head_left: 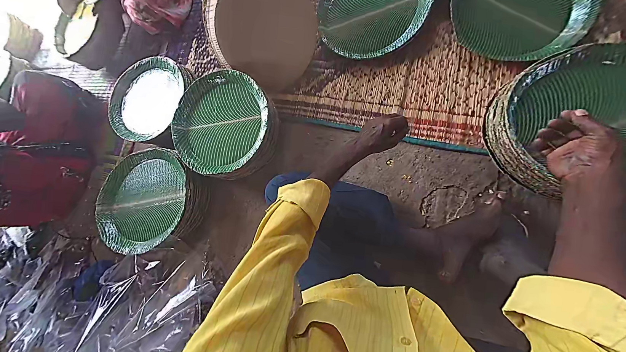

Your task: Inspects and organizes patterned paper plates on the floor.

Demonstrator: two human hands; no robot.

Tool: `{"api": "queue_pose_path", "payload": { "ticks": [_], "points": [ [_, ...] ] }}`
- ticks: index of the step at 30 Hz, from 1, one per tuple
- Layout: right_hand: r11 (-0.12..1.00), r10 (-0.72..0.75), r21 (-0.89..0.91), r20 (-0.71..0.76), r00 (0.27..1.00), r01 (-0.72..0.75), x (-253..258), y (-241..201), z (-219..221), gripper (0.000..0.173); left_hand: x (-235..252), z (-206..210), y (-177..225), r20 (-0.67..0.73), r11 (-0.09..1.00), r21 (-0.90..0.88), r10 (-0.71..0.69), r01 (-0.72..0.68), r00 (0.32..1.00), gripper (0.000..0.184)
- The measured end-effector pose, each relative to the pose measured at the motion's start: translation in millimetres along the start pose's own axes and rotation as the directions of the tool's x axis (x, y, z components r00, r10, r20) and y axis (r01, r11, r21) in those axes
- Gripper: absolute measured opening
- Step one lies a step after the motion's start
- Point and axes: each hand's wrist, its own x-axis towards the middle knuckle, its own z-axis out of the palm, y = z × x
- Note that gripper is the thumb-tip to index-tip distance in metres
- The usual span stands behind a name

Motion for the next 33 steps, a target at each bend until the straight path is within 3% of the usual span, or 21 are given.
{"api": "queue_pose_path", "payload": {
  "ticks": [3,7,11,15,23,27,33],
  "points": [
    [0.985,0.080,-0.142,-0.157,0.984,-0.103,16,0,3,0.010,-1,12,-25,-0.070,0.993,-0.085,-0.093,0.087,0.993,0.030],
    [0.879,0.078,-0.466,-0.076,0.994,-0.105,29,-5,2,0.031,-26,36,-56,-0.236,0.943,-0.280,-0.251,0.182,0.939,0.035],
    [0.727,0.071,-0.685,0.016,0.997,-0.041,53,-5,0,0.034,-44,29,-83,-0.271,0.945,-0.225,-0.295,0.238,0.916,0.036],
    [0.659,0.046,-0.752,0.032,0.998,-0.006,70,3,2,0.041,-35,17,-110,-0.404,0.970,-0.131,-0.239,0.203,0.883,0.033],
    [0.537,0.059,-0.842,0.094,0.994,0.048,72,17,16,0.047,-18,21,-98,-0.241,0.979,0.115,-0.139,0.171,0.960,0.034],
    [0.458,0.042,-0.884,0.125,0.991,0.092,74,20,18,0.047,-17,25,-79,-0.139,0.963,0.165,-0.189,0.211,0.972,0.036],
    [0.474,0.021,-0.875,0.126,0.992,0.100,72,22,17,0.040,-22,26,-73,-0.067,0.937,0.223,-0.262,0.270,0.963,0.040]
  ]
}}
